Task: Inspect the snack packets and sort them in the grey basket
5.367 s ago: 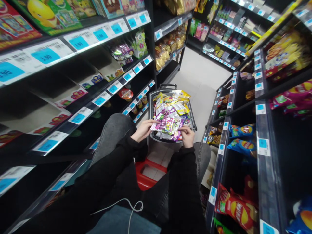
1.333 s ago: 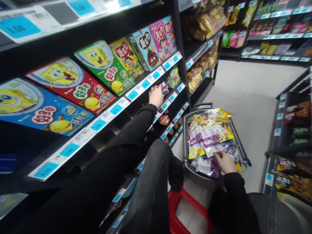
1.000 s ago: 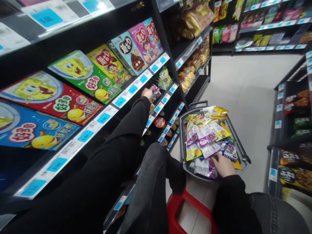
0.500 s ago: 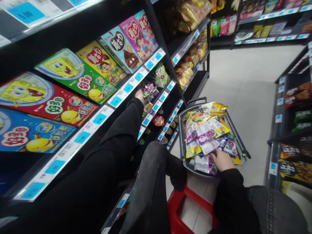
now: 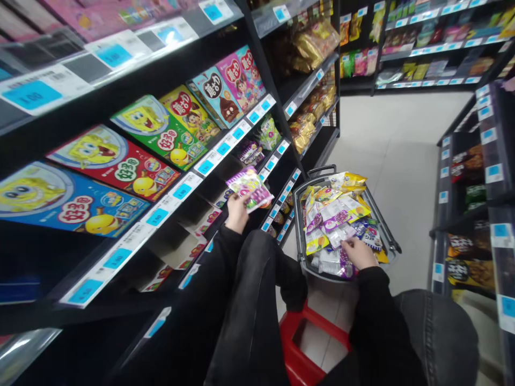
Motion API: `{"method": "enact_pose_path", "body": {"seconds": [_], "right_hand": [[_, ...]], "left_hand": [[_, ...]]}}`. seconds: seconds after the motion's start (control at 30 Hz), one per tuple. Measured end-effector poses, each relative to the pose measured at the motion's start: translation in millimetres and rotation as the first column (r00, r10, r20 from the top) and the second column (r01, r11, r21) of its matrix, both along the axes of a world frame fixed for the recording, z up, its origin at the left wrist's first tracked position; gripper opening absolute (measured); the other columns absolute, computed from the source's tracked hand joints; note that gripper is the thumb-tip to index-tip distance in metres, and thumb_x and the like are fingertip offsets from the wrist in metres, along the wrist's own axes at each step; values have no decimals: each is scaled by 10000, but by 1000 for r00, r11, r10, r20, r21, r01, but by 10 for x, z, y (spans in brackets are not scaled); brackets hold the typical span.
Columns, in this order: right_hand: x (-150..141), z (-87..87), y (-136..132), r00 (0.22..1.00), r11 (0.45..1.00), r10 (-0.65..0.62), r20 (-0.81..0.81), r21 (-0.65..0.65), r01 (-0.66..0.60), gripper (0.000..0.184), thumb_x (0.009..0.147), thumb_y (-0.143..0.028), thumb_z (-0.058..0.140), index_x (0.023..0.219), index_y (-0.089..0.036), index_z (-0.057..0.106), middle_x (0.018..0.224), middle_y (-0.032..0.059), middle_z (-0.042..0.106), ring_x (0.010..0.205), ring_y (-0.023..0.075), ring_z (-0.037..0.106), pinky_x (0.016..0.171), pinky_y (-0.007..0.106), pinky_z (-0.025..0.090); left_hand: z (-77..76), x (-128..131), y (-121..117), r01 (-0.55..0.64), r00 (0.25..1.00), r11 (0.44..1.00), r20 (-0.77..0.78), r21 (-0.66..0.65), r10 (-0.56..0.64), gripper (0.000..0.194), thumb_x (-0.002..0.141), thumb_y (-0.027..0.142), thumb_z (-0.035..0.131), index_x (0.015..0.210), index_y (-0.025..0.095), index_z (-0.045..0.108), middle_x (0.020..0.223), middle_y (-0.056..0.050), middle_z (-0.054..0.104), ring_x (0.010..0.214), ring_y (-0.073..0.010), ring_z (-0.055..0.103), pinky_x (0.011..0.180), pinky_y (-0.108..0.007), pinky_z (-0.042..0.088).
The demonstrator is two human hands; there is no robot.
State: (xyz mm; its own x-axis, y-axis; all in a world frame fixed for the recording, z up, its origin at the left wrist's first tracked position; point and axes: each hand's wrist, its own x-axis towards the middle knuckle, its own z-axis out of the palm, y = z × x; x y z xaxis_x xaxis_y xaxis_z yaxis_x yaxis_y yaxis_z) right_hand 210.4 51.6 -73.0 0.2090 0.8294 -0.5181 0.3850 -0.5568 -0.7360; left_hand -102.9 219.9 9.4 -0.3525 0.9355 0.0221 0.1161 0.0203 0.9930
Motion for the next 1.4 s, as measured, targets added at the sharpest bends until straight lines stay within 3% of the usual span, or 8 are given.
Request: {"method": "enact_pose_path", "body": {"seconds": [0.07, 0.13, 0.3, 0.5, 0.67, 0.83, 1.07, 1.4], "right_hand": [[-208, 196, -72, 956, 996, -92, -277, -10, 93, 250, 807, -393, 470, 875, -182, 586, 844, 98, 688, 770, 231, 663, 701, 351, 492], [-428, 383, -200, 703, 980, -168, -691, -38, 197, 363, 791, -503, 484, 972, -195, 548, 916, 101, 679, 769, 234, 672, 715, 394, 511], [-674, 630, -594, 159, 972, -151, -976, -117, 206, 496, 700, -634, 548, 976, -222, 547, 928, 70, 680, 868, 273, 664, 800, 493, 500], [-596, 462, -767, 396, 909, -157, -905, 25, 416, 421, 605, -193, 736, 989, -247, 573, 996, 11, 678, 910, 211, 637, 852, 422, 504], [-594, 236, -700, 544, 807, -127, -829, 233, 542, 495, 527, -229, 777, 978, -228, 574, 976, 20, 679, 908, 190, 630, 885, 368, 486], [-604, 141, -666, 641, 851, 8, -767, 342, 398, 484, 569, -290, 758, 1013, -227, 575, 975, 41, 680, 872, 199, 641, 841, 371, 502], [-434, -68, -568, 909, 828, -21, -417, 502, 250, 397, 606, -323, 719, 963, -183, 617, 946, 51, 680, 844, 196, 631, 787, 337, 511], [-304, 52, -607, 890, 794, 14, -455, 547, 266, 687, 609, -273, 733, 1249, -257, 483, 1200, 76, 598, 1035, 216, 596, 848, 352, 515]], "left_hand": [[-112, 203, -485, 107, 989, 994, -107, 23, -104, 393, 692, 157, 597, 1079, 167, 530, 1015, -64, 639, 893, -177, 620, 814, -309, 487], [-189, 441, -961, 210, 924, 977, -335, 41, -185, 297, 714, 160, 591, 1010, 169, 595, 993, -63, 652, 922, -206, 604, 850, -342, 475], [-249, 867, -1816, 653, 475, 744, -842, 142, -255, 327, 826, 110, 483, 1098, 228, 619, 1096, -54, 644, 1043, -221, 527, 883, -367, 455], [-381, 922, -2058, 872, 346, 461, -872, 163, -347, 384, 802, 88, 502, 1123, 261, 619, 1140, -28, 636, 1095, -234, 501, 1024, -488, 330], [-445, 752, -1899, 636, 771, 760, -144, 134, -621, 472, 709, 164, 582, 1168, 270, 595, 1370, -59, 444, 1242, -301, 389, 1029, -528, 303], [-460, 673, -1844, 820, 414, 566, 588, 91, -695, 850, 694, 213, 655, 1411, 333, 213, 1311, -95, 494, 1064, -258, 570, 849, -429, 492], [-623, 737, -1773, 715, 646, 690, 271, 113, -713, 699, 607, 227, 755, 1258, 162, 511, 1306, -120, 504, 1179, -278, 484, 1012, -399, 368], [-716, 784, -1732, 655, 753, 752, 18, 79, -658, 618, 620, 273, 740, 1202, 152, 573, 1240, -109, 568, 1141, -269, 521, 980, -376, 401]]}}
